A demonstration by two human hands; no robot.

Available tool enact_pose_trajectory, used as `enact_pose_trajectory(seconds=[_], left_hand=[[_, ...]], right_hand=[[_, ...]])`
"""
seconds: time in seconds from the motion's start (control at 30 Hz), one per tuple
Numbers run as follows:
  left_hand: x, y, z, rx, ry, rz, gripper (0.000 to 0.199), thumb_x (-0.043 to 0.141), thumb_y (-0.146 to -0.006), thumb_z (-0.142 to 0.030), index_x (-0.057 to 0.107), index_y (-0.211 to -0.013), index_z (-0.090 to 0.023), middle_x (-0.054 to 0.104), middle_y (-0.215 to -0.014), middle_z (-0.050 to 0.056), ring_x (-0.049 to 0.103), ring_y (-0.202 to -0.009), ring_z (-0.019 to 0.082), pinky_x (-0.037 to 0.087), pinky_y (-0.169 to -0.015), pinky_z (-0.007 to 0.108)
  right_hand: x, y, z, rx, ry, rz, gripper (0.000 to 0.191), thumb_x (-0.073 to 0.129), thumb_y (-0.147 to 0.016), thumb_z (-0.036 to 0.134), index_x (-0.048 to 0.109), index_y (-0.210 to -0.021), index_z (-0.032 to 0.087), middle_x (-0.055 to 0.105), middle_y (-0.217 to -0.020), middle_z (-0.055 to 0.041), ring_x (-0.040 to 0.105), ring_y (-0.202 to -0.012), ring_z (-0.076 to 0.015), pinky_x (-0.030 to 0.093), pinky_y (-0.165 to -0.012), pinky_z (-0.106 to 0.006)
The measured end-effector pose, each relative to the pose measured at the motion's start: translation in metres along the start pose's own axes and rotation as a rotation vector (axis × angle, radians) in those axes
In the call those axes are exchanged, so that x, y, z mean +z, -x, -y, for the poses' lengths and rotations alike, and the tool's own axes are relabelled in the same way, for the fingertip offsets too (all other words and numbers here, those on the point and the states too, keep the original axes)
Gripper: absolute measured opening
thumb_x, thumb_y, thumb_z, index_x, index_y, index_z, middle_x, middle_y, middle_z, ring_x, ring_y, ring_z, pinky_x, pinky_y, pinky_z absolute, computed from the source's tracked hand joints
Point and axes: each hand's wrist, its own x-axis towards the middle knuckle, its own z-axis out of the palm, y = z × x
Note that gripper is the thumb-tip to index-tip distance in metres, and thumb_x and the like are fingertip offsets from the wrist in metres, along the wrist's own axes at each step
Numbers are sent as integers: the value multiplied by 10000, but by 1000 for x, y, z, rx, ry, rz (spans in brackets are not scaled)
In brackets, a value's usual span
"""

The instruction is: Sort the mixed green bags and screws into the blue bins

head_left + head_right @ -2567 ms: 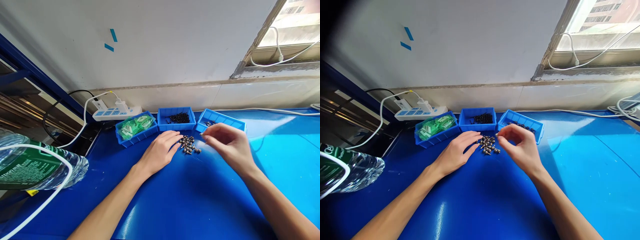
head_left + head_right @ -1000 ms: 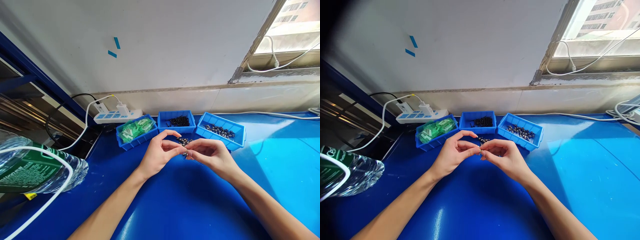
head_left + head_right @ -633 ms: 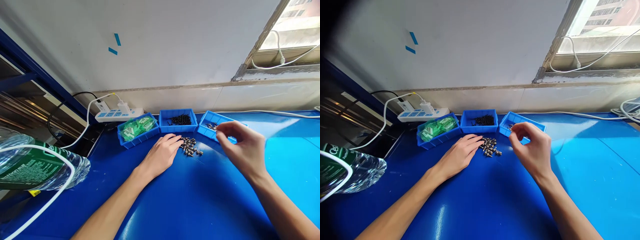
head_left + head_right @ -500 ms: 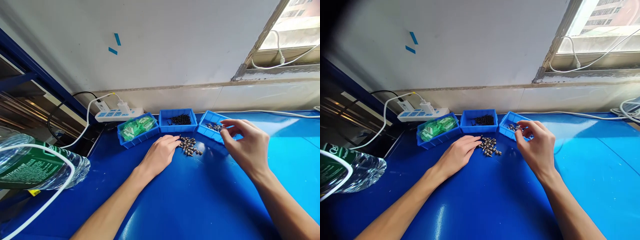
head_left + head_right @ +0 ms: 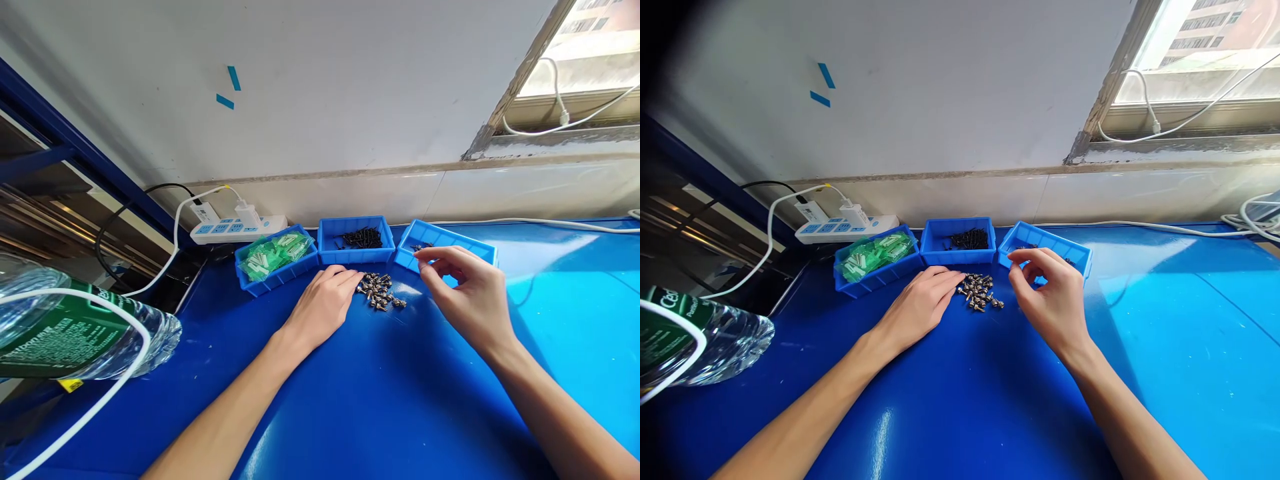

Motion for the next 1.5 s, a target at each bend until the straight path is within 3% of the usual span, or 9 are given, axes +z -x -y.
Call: enact_pose_trajectory(seconds=[0.2,0.53,0.63,0.73,0.83,1.0,1.2,1.4,1.5], left_hand=[[-4,0,1,-22,78,-97,209,598,-990,-87,776,-1080,-151,817,-1031,94,737,-963,230,645,-846,364],[-13,-1,-3,-161,107,-14,145,624,-922,-68,687,-901,-197,733,-896,44,710,-863,212,607,-796,330],[-13,-1,-3,-186,136,-19,177,598,-913,-62,708,-952,-195,716,-912,43,703,-824,196,606,-780,315],[-15,-2,-6,-222,246,-98,222,573,-953,-111,759,-1045,-189,718,-992,57,706,-782,161,613,-787,294],[-17,-5,-12,-282,440,-184,193,616,-946,-158,798,-1002,-192,751,-988,58,728,-806,161,621,-785,281],[-21,-10,-18,-452,845,-183,92,765,-836,-212,783,-919,-175,821,-926,48,786,-852,200,647,-829,307],[-26,-11,-22,-534,987,-123,286,821,-775,-207,705,-1036,-181,827,-846,31,809,-843,221,618,-769,286],[-30,-11,-25,-537,1032,-64,301,840,-781,-250,684,-1030,-181,832,-852,38,813,-848,230,589,-766,276],[-29,-11,-25,-518,1053,-37,311,843,-787,-244,688,-1050,-183,832,-847,33,813,-853,227,603,-773,275]], right_hand=[[1,0,1,0,-26,33,119,646,-816,264,756,-792,225,752,-804,-54,642,-584,-163,521,-505,-283],[5,4,-1,-53,-25,84,117,646,-849,251,754,-811,227,750,-809,-45,656,-607,-172,556,-596,-326],[6,5,0,-62,-31,87,118,641,-846,237,753,-813,228,743,-790,-44,653,-607,-175,552,-584,-321],[7,5,2,-76,-29,91,118,641,-852,238,753,-816,225,737,-770,-43,649,-602,-174,546,-578,-318],[8,6,4,-76,-56,125,114,656,-865,256,754,-821,222,751,-771,-46,652,-607,-176,548,-569,-314],[10,8,8,40,-287,346,149,733,-860,325,771,-947,211,796,-809,-50,737,-685,-199,618,-630,-310],[9,9,14,174,-441,585,269,793,-833,445,797,-947,201,819,-859,-75,774,-758,-236,648,-693,-344],[9,6,12,355,-569,586,394,911,-688,513,801,-910,206,802,-773,-54,771,-708,-229,634,-668,-323],[9,5,13,411,-587,632,361,924,-660,509,806,-813,203,800,-743,-54,769,-685,-228,639,-662,-326]])
